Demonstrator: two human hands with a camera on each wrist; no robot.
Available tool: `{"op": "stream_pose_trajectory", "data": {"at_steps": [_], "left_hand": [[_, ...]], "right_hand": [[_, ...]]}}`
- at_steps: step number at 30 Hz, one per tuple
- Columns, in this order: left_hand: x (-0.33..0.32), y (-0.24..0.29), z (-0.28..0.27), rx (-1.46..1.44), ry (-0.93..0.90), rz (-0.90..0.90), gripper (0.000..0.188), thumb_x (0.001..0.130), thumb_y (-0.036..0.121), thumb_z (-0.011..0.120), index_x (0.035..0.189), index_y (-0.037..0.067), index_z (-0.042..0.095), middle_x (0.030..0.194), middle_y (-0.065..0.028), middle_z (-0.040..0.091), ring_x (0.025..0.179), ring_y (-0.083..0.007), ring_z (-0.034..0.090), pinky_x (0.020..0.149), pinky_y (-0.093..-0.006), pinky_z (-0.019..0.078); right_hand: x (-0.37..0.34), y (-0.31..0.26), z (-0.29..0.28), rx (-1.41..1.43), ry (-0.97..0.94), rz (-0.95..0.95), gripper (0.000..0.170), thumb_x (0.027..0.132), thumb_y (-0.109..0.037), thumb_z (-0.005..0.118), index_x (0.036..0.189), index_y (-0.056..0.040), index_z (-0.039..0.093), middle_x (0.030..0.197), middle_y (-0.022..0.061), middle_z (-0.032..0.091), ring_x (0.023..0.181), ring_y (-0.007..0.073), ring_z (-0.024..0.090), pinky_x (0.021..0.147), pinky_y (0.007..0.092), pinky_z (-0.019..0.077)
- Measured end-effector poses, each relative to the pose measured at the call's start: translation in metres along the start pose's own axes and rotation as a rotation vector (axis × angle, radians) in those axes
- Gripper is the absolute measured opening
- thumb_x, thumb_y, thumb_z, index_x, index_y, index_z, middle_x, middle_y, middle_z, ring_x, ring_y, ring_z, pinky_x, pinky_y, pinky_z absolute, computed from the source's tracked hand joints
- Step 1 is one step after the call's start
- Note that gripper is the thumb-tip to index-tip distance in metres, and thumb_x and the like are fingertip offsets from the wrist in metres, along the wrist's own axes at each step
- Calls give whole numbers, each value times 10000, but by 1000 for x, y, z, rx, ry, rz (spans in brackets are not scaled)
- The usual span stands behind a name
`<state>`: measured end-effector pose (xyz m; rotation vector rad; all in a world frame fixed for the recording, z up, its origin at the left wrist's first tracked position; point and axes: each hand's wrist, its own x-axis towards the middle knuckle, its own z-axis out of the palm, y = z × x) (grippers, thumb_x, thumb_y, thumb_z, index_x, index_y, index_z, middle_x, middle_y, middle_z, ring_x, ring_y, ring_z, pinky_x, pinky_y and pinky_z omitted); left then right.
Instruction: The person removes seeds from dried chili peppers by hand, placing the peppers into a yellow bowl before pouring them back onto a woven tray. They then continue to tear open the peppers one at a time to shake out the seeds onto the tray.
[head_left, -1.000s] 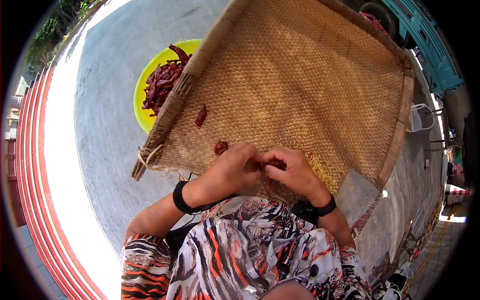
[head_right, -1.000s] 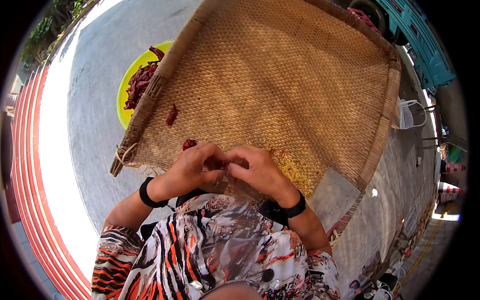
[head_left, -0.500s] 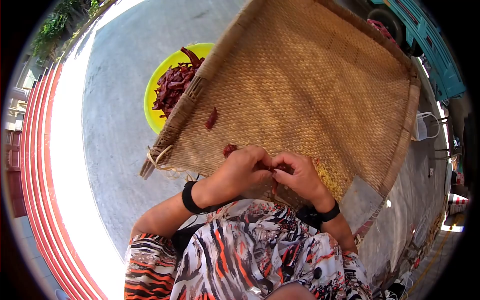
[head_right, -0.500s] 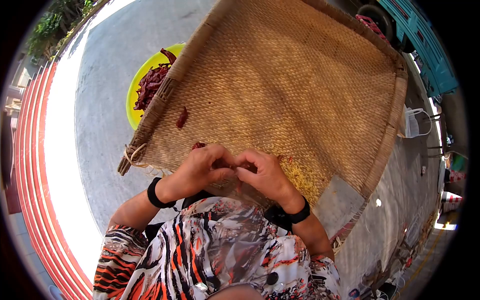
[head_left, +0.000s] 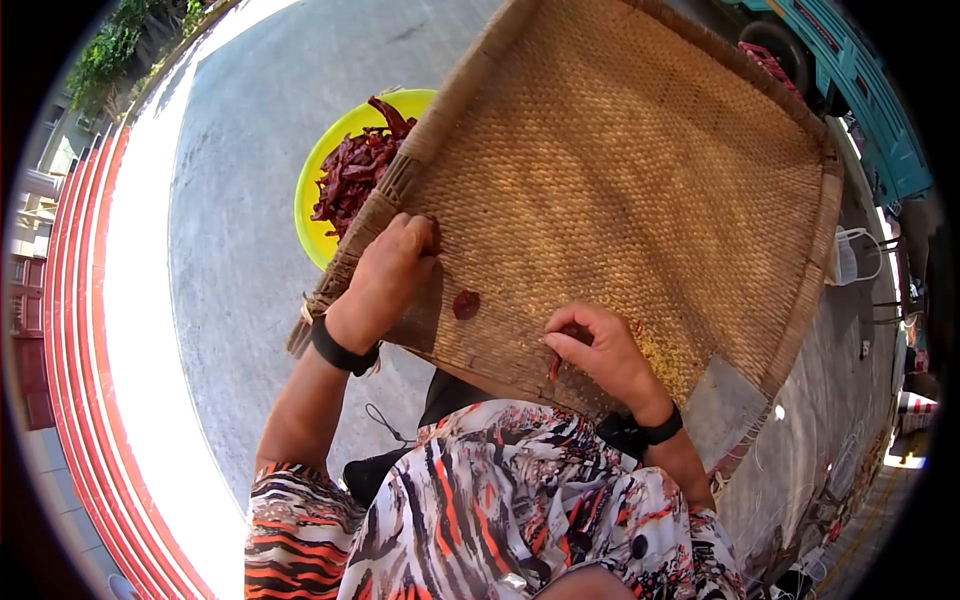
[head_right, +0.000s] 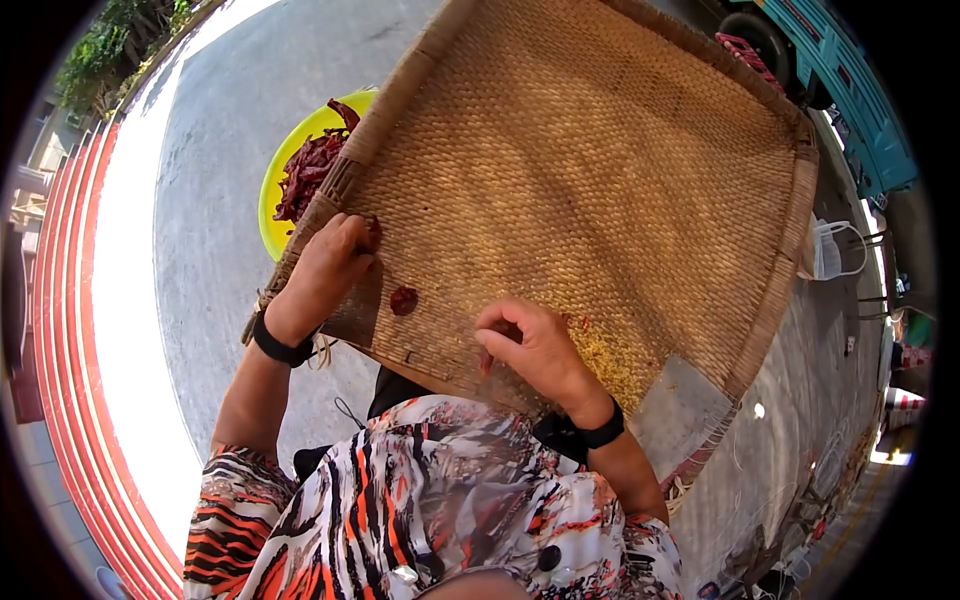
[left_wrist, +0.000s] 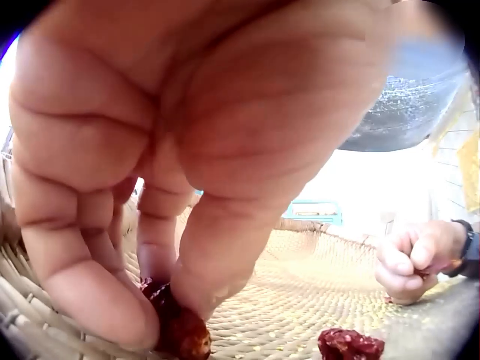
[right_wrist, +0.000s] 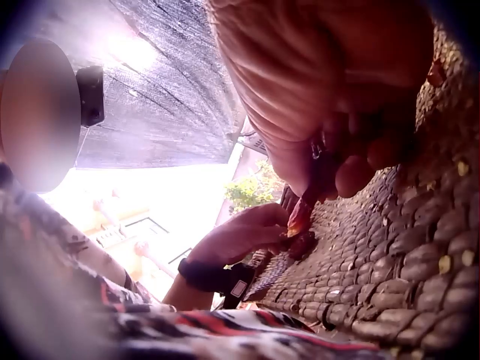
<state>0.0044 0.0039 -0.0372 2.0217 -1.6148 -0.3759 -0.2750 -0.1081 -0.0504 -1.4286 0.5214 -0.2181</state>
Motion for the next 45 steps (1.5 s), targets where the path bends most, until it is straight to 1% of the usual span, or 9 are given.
{"op": "stream_pose_trajectory", "data": {"at_steps": [8,11,14,18,21,24,31,34,45], "left_hand": [[-1,36,-13,-122,-43,-84,271,746,-19,649,982,19,522,840,-149,535,858,-332,580,738,-406,482],[-14,41,-8,-244,-155,90,290,762,-2,647,1023,24,525,870,-158,519,832,-347,585,728,-418,494],[-27,43,15,-21,-158,117,272,767,14,658,1010,25,535,906,-163,505,828,-366,589,726,-426,504],[-27,54,30,-57,-139,-42,128,820,58,638,927,36,570,898,-202,510,860,-391,589,741,-431,507],[-27,52,23,-246,-204,30,252,849,77,680,1065,39,555,942,-105,535,863,-262,605,751,-365,510],[-28,72,38,-1188,-382,-378,241,941,126,630,1142,42,526,999,-56,567,863,-165,590,748,-328,506],[-6,91,56,-1965,-827,-661,226,1007,220,530,1170,66,499,1042,-55,585,1007,-181,610,879,-363,564],[-3,92,61,-2120,-726,-612,231,1015,230,507,1205,103,475,1094,-50,566,1030,-183,605,864,-417,581],[-19,83,82,-2004,-481,-681,241,1008,220,537,1202,100,460,1094,-54,556,1007,-161,598,830,-306,556]], "right_hand": [[-1,-3,1,18,3,30,54,932,-31,603,955,15,585,817,44,610,712,136,649,620,276,545],[-1,0,-1,75,18,64,73,944,-54,600,980,8,583,826,42,617,725,133,650,632,275,543],[0,1,0,170,36,38,99,952,-70,599,1016,4,587,844,41,626,734,130,648,657,269,539],[-1,0,-2,140,80,36,143,952,-69,600,1078,-2,596,895,45,639,766,124,645,686,257,527],[-3,-3,-3,179,114,5,178,949,-63,601,1118,-6,600,934,40,646,824,114,637,729,237,508],[-6,-15,-2,146,147,-51,195,932,-51,618,1123,-10,607,962,33,652,870,107,623,767,230,488],[-6,-28,-5,-312,187,-301,186,787,-24,735,956,-57,665,913,51,632,861,161,598,781,290,479],[-4,-21,-6,-413,228,-370,212,750,-14,750,937,-65,663,960,61,610,900,191,579,809,309,473],[-2,-24,-2,-547,122,-426,241,812,-72,696,1045,-35,645,1067,111,608,1024,259,589,880,352,471]]}}
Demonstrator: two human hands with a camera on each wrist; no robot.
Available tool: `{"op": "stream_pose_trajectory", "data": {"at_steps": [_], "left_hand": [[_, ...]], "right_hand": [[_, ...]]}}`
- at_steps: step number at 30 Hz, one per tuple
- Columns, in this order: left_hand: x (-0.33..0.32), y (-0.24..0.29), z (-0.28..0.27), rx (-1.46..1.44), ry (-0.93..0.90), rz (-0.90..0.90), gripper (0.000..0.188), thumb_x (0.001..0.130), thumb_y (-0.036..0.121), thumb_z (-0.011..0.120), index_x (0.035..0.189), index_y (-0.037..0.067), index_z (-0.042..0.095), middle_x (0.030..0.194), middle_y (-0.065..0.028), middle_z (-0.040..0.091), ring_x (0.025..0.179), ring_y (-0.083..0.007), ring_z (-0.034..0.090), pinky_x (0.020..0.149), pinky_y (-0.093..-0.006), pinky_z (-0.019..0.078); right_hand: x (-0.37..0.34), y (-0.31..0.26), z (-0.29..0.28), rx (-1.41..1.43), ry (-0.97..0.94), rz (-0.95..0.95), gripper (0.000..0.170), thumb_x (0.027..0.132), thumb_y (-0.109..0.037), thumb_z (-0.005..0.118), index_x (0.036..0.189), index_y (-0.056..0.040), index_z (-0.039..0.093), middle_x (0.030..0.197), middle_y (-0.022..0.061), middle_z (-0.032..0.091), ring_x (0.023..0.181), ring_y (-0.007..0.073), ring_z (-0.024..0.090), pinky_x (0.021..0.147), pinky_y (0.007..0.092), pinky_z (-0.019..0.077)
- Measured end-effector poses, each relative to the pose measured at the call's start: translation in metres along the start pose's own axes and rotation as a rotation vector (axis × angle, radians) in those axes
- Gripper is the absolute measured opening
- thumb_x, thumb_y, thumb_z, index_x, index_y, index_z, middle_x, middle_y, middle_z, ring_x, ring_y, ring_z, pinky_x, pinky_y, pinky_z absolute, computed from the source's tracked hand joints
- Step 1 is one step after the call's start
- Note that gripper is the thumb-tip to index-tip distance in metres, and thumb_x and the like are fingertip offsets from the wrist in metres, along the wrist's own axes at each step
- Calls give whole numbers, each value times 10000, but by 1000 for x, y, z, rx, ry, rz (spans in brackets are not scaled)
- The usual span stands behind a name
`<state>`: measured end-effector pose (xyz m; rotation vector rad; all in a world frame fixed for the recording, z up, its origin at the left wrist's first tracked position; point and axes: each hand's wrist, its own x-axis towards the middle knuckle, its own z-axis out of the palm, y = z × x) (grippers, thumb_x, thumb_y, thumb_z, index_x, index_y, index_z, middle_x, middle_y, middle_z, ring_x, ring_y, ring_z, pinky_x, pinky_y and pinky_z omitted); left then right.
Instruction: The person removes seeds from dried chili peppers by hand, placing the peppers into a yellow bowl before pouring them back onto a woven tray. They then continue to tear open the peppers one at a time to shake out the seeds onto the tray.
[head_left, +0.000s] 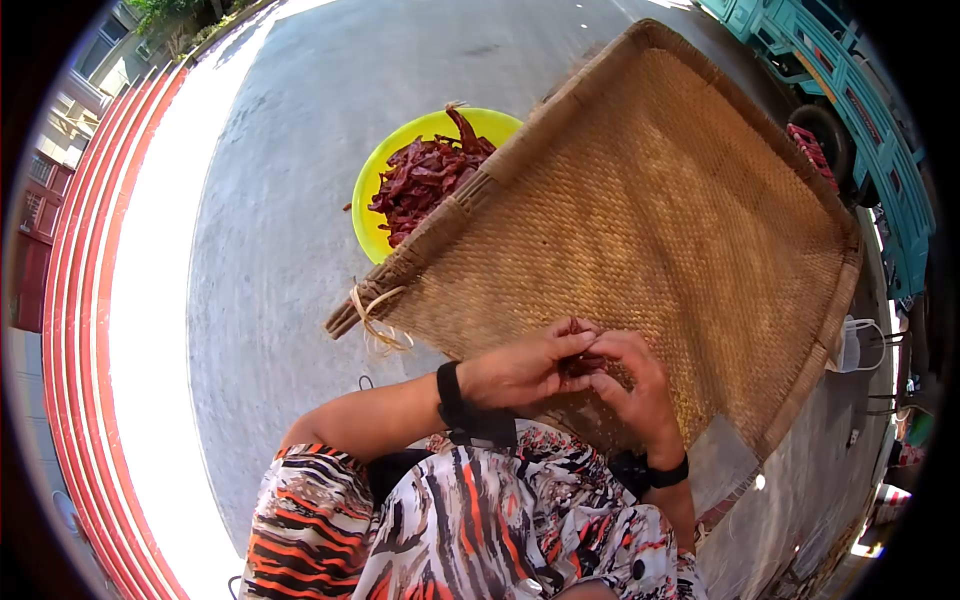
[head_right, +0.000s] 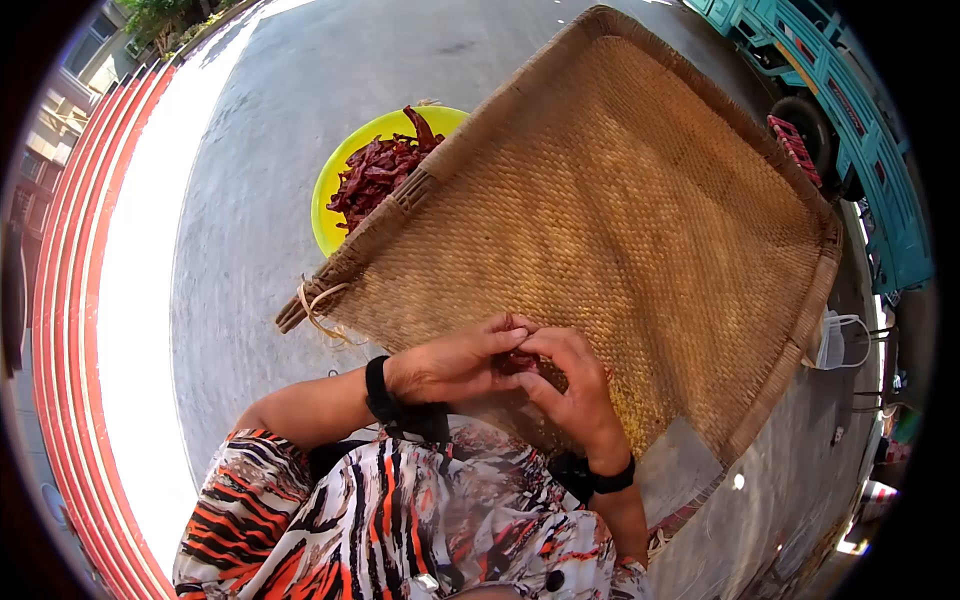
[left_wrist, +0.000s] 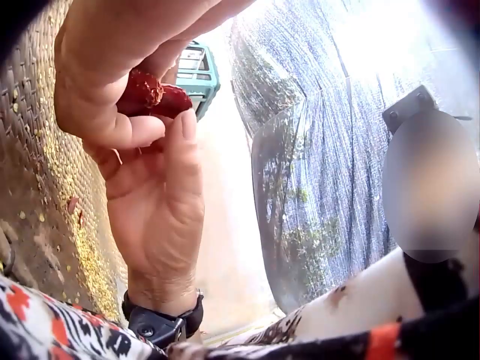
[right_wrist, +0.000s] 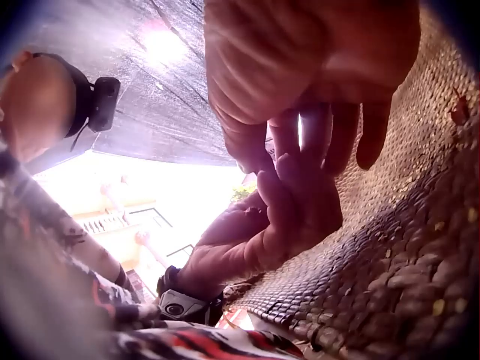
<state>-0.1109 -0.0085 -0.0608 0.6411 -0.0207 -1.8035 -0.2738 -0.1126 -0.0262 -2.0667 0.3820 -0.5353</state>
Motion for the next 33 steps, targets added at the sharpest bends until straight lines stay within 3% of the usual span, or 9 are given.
{"op": "stream_pose_trajectory", "data": {"at_steps": [6,11,14,15,17,20,25,29,33], "left_hand": [[-46,31,10,22,173,137,220,988,157,569,1176,78,486,1092,-90,572,1013,-200,612,848,-309,548],[-89,94,18,-60,356,609,236,989,111,555,1197,21,489,1099,-134,603,1014,-250,628,868,-334,570],[-102,135,8,-118,365,786,284,996,92,528,1243,-28,455,1224,-185,552,1037,-274,611,862,-345,592],[-107,148,10,-115,333,779,370,982,121,565,1290,-28,424,1275,-198,518,1091,-289,578,906,-412,564],[-121,170,16,-30,175,570,482,973,199,588,1356,-11,384,1294,-191,505,1180,-303,519,989,-470,491],[-133,173,13,197,431,570,561,958,272,591,1400,17,358,1360,-186,455,1257,-301,448,1051,-463,418],[-187,158,4,454,599,853,660,931,239,597,1478,32,290,1465,-181,350,1304,-283,400,1107,-430,346],[-231,173,-75,439,850,942,818,860,247,685,1510,40,235,1497,-202,313,1416,-362,224,1167,-505,179],[-212,169,-151,353,872,554,919,820,332,751,1484,-15,220,1556,-271,174,1452,-411,144,1170,-533,160]], "right_hand": [[-7,-3,3,44,70,162,206,859,-48,656,1064,-19,649,1022,107,636,915,217,623,790,314,498],[-13,2,1,78,32,230,157,884,-38,638,1037,-6,650,986,89,643,830,166,619,721,275,491],[-14,1,5,71,-22,211,150,882,-38,640,1030,-12,650,969,82,641,817,168,615,715,272,488],[-13,0,5,63,-42,211,149,883,-39,640,1029,-14,651,964,82,642,818,169,616,718,273,488],[-12,-2,6,47,-84,217,146,883,-41,640,1027,-19,652,954,83,643,819,172,618,722,275,490],[-14,2,7,37,-108,216,150,885,-42,637,1034,-23,653,945,89,645,824,175,620,727,279,492],[-19,5,3,68,-57,314,157,888,-41,632,1042,-17,653,933,94,645,821,177,620,721,281,492],[-20,6,4,83,21,355,154,891,-43,627,1039,-14,655,922,90,644,809,180,617,714,284,488],[-16,4,4,35,5,331,124,904,-46,609,1014,-12,656,922,31,640,836,101,597,747,245,479]]}}
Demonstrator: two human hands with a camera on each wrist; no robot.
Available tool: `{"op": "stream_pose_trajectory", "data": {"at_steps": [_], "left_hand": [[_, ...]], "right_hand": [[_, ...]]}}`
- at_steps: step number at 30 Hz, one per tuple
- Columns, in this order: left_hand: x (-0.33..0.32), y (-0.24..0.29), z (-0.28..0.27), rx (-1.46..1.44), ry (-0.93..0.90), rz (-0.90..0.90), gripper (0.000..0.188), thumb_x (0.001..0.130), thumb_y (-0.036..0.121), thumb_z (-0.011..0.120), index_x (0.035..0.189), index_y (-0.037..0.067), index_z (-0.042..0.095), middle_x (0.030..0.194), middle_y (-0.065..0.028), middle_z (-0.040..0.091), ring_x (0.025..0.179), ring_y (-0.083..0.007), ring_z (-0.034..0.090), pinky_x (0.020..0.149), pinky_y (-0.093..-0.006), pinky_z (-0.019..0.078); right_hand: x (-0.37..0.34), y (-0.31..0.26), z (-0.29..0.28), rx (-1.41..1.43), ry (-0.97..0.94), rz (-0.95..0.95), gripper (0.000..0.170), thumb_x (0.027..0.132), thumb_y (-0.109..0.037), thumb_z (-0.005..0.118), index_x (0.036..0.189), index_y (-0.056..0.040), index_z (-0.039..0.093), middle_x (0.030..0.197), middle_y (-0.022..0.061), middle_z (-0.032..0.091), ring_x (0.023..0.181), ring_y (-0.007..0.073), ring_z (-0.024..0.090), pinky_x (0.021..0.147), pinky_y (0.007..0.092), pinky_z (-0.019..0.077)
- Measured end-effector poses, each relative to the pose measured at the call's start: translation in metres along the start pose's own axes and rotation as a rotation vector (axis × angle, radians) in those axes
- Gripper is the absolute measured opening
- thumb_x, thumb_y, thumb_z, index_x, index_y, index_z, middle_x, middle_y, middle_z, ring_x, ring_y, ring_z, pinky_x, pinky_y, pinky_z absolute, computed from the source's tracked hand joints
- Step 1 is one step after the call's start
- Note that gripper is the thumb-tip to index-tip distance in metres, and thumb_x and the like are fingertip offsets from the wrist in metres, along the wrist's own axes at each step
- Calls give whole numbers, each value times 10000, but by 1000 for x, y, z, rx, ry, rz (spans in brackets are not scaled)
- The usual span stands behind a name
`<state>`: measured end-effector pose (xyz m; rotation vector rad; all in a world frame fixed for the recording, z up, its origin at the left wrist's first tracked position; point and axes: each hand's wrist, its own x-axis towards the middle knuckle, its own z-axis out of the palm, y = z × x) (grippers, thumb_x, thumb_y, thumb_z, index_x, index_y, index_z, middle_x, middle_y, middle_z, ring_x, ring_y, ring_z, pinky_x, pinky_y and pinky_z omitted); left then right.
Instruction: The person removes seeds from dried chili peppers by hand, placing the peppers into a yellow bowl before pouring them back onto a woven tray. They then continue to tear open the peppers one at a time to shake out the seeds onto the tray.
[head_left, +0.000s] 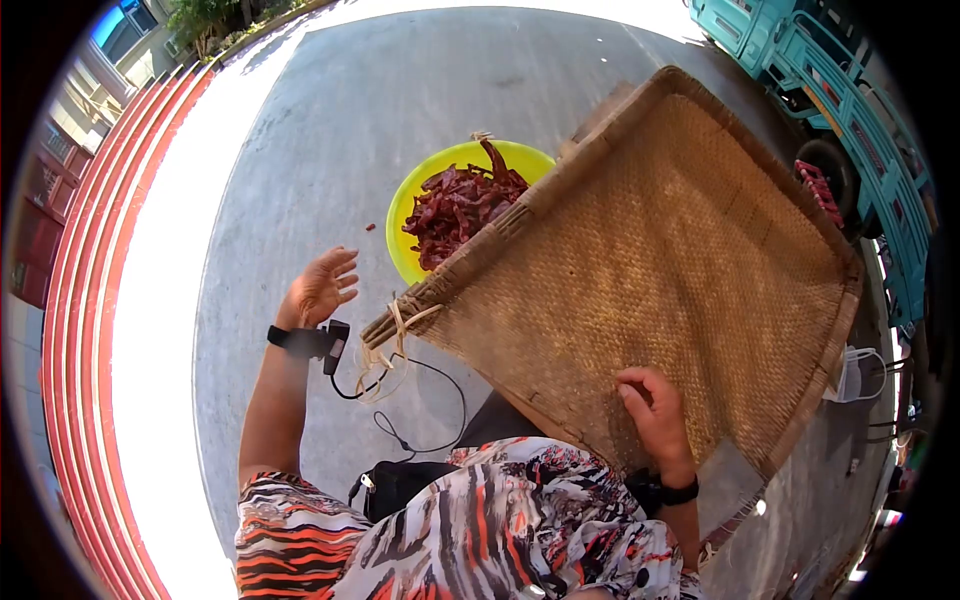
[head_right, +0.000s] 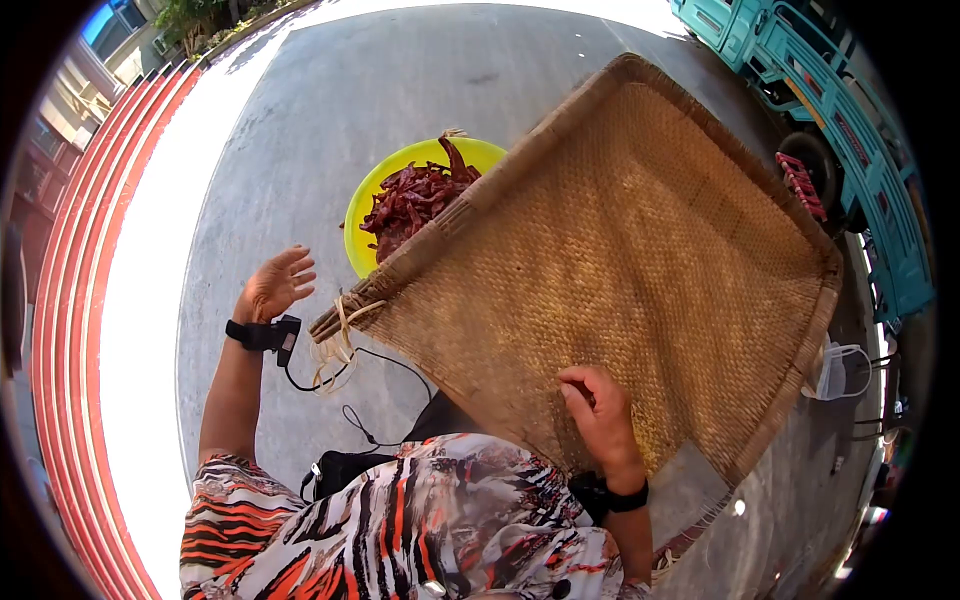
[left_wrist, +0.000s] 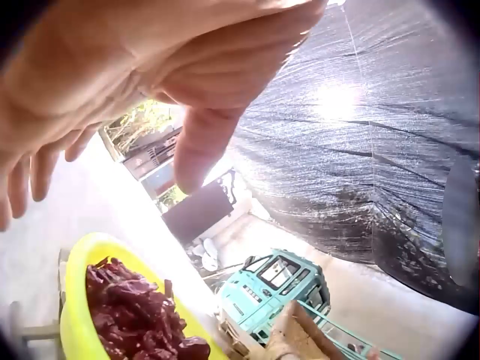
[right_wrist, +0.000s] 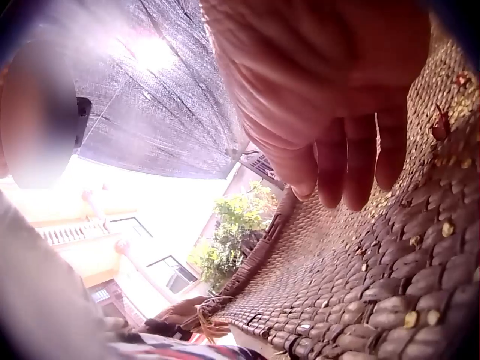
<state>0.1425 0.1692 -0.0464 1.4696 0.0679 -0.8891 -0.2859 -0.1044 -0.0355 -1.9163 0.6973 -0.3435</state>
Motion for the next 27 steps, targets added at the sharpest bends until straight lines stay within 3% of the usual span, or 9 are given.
{"op": "stream_pose_trajectory", "data": {"at_steps": [2,3,5,8,11,14,15,22,27], "left_hand": [[28,-29,5,-8,-176,-206,831,864,340,709,1446,-71,283,1480,-305,324,1313,-370,435,1089,-476,377],[57,-51,0,-164,-327,-360,770,878,347,703,1435,-17,315,1525,-288,232,1311,-367,429,1064,-456,410],[63,-70,26,-250,-430,-409,546,914,294,671,1314,-28,482,1279,-245,570,1126,-267,603,967,-414,504],[60,-77,57,-324,-389,-359,402,913,244,671,1198,-22,575,1147,-169,653,1042,-217,637,934,-362,519],[68,-99,55,7,-515,88,277,946,193,616,1134,-11,618,1055,-93,699,921,-170,679,829,-311,560],[112,-123,35,80,-476,96,218,916,151,632,1082,11,630,1016,-57,691,865,-151,679,750,-304,577],[115,-111,42,-171,-370,-201,261,900,110,595,1146,22,584,1031,-100,675,859,-197,679,750,-348,589],[50,5,41,-106,-170,98,352,895,145,531,1234,58,504,1165,-97,628,1005,-228,660,902,-392,556],[29,74,31,-270,137,244,264,858,71,585,1113,29,527,1008,-100,637,888,-240,672,831,-413,599]], "right_hand": [[1,-1,0,-61,-19,-88,126,901,-44,611,1014,-12,656,920,33,639,838,102,599,751,243,477],[2,1,0,-50,-20,-83,130,893,-40,617,1014,-11,657,922,53,647,833,131,610,743,260,483],[1,7,2,-26,-33,-74,141,877,-33,629,1013,-11,657,926,92,663,822,188,633,727,295,496],[1,3,1,-26,-13,-54,138,880,-37,628,1011,-10,661,924,94,663,826,185,634,730,293,495],[1,7,1,-11,-17,-12,136,882,-37,627,1010,-10,665,913,94,662,820,178,632,729,291,493],[2,10,0,-38,-65,-22,131,904,-42,604,1019,-3,654,910,38,632,808,110,611,732,249,489],[3,11,1,-22,-58,-11,133,898,-39,610,1015,-1,659,913,55,643,812,127,616,732,258,489],[1,14,1,70,-28,57,137,892,-31,617,1014,2,668,913,71,667,812,133,618,723,264,489],[1,17,2,53,-32,36,139,892,-26,615,1018,-1,668,904,65,666,807,124,617,716,258,488]]}}
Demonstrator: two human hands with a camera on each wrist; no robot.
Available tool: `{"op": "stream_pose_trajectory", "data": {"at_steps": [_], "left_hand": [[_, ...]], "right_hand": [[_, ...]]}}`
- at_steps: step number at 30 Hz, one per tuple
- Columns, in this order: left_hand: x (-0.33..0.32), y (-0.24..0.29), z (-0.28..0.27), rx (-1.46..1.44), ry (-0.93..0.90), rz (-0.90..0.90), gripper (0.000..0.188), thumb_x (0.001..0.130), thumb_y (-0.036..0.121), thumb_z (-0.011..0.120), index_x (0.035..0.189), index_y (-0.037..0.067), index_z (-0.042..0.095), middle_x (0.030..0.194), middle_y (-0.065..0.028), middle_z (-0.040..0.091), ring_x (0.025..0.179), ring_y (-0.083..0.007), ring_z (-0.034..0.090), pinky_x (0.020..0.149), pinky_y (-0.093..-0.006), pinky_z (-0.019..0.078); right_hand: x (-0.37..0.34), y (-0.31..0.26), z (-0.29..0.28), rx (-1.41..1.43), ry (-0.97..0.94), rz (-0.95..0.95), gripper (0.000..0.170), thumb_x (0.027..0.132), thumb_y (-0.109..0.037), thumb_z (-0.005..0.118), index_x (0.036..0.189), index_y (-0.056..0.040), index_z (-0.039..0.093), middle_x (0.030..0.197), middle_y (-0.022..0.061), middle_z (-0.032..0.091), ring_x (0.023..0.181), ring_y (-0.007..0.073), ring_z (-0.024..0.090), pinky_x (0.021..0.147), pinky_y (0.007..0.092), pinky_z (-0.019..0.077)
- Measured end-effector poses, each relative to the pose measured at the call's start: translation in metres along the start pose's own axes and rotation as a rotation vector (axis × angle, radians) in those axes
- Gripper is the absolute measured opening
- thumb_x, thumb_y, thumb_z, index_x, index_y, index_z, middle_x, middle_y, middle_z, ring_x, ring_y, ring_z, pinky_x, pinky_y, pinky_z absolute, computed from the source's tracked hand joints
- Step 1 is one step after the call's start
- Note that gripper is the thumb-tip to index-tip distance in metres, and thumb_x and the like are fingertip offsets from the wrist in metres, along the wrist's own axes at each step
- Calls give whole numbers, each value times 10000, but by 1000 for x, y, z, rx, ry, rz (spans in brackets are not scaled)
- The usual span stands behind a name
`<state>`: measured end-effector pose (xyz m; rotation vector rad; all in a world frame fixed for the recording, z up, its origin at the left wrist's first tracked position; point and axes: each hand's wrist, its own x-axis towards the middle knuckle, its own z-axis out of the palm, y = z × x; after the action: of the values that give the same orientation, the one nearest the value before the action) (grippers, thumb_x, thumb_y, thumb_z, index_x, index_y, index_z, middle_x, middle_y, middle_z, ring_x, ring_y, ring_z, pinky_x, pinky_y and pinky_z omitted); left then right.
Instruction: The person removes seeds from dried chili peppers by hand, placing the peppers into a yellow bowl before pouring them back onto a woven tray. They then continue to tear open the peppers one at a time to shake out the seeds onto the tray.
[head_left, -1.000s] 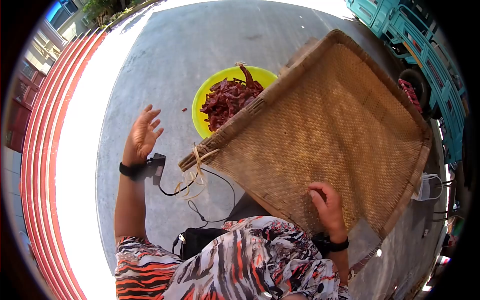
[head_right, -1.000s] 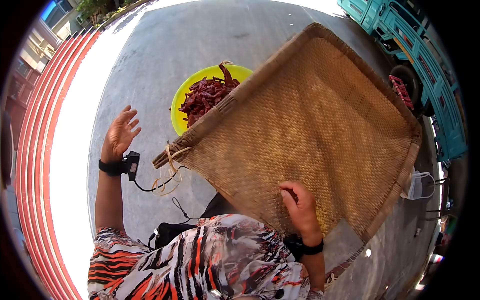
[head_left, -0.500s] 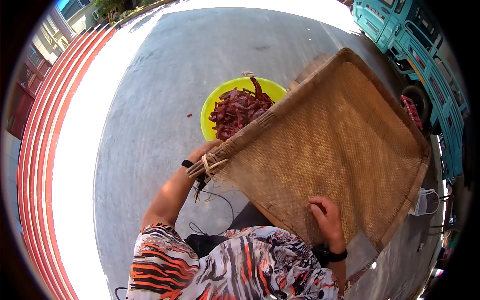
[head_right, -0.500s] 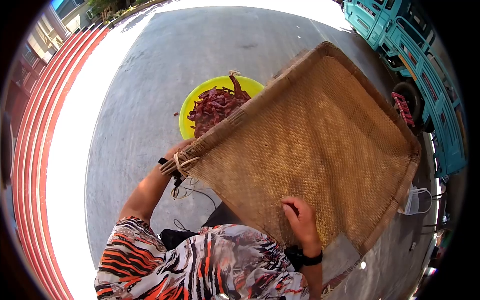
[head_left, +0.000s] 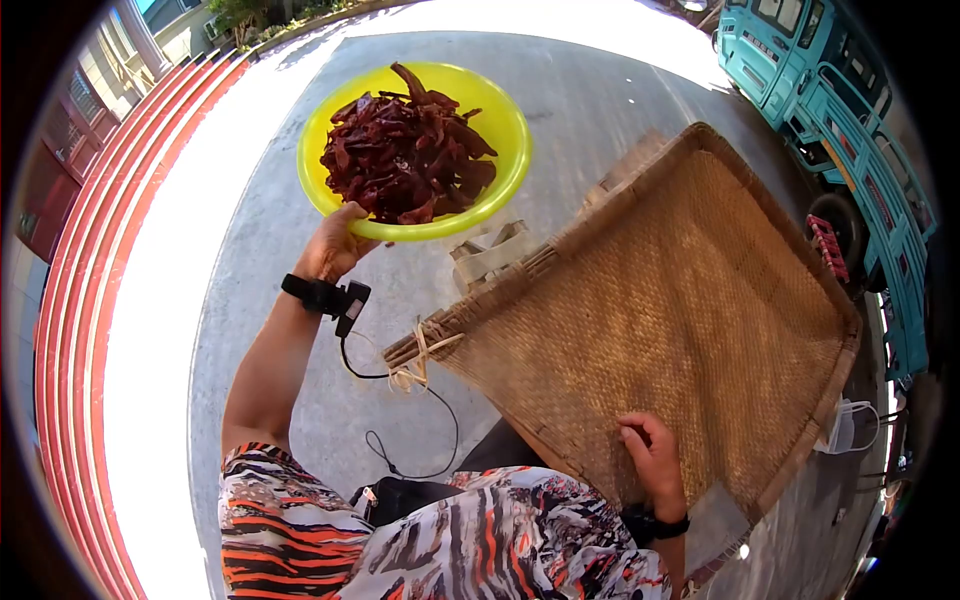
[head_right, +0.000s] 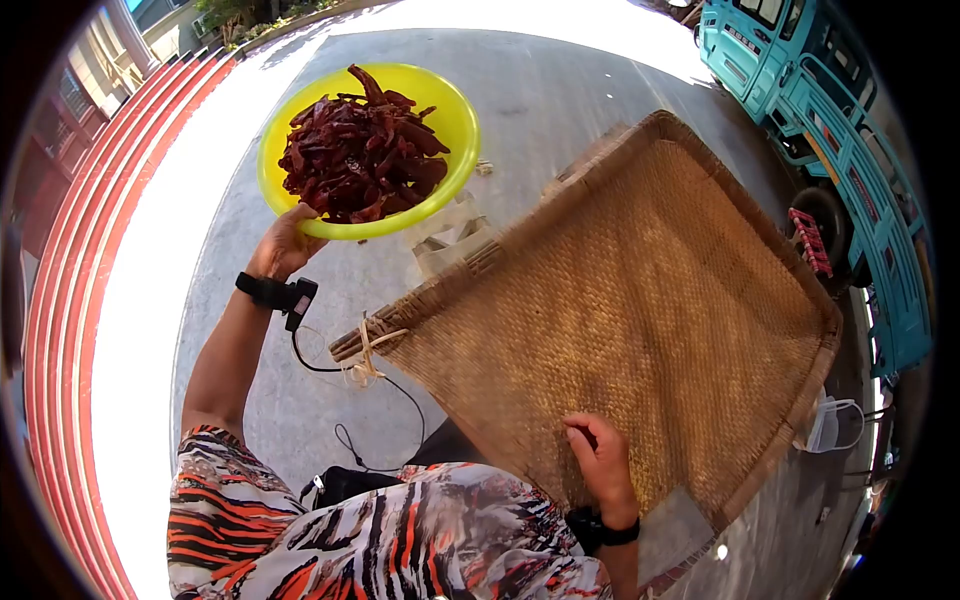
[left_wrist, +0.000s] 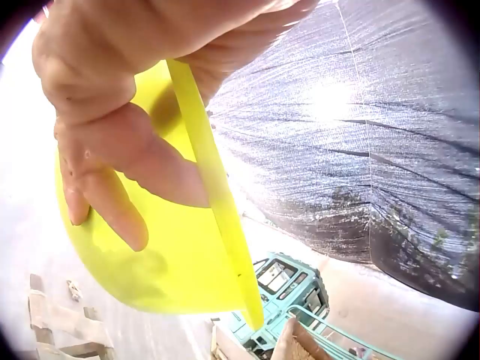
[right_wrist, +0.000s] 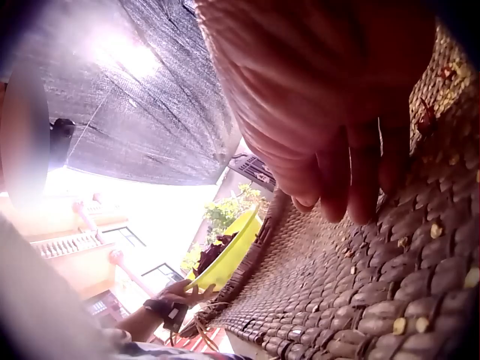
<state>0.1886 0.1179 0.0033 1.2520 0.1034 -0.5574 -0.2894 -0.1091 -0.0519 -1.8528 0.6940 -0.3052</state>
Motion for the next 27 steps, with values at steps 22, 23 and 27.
{"op": "stream_pose_trajectory", "data": {"at_steps": [22,23,27], "left_hand": [[-121,0,167,404,-617,373,381,880,29,552,1257,-17,518,1092,-115,657,921,-194,665,798,-328,560],[-124,-6,176,432,-632,468,396,870,16,545,1264,-16,513,1081,-109,655,938,-190,653,813,-317,546],[-126,-33,195,555,-675,720,675,797,-42,531,1450,25,374,1079,-133,658,887,-218,640,815,-319,512]], "right_hand": [[-6,-11,4,-4,23,-54,142,889,-52,620,1014,-13,675,920,85,677,800,166,631,718,281,490],[-7,-13,5,25,15,-31,145,889,-52,619,1016,-13,675,927,91,681,810,176,639,724,285,492],[-7,-14,2,40,20,-31,150,893,-62,619,1026,-18,672,945,97,684,851,181,649,746,287,495]]}}
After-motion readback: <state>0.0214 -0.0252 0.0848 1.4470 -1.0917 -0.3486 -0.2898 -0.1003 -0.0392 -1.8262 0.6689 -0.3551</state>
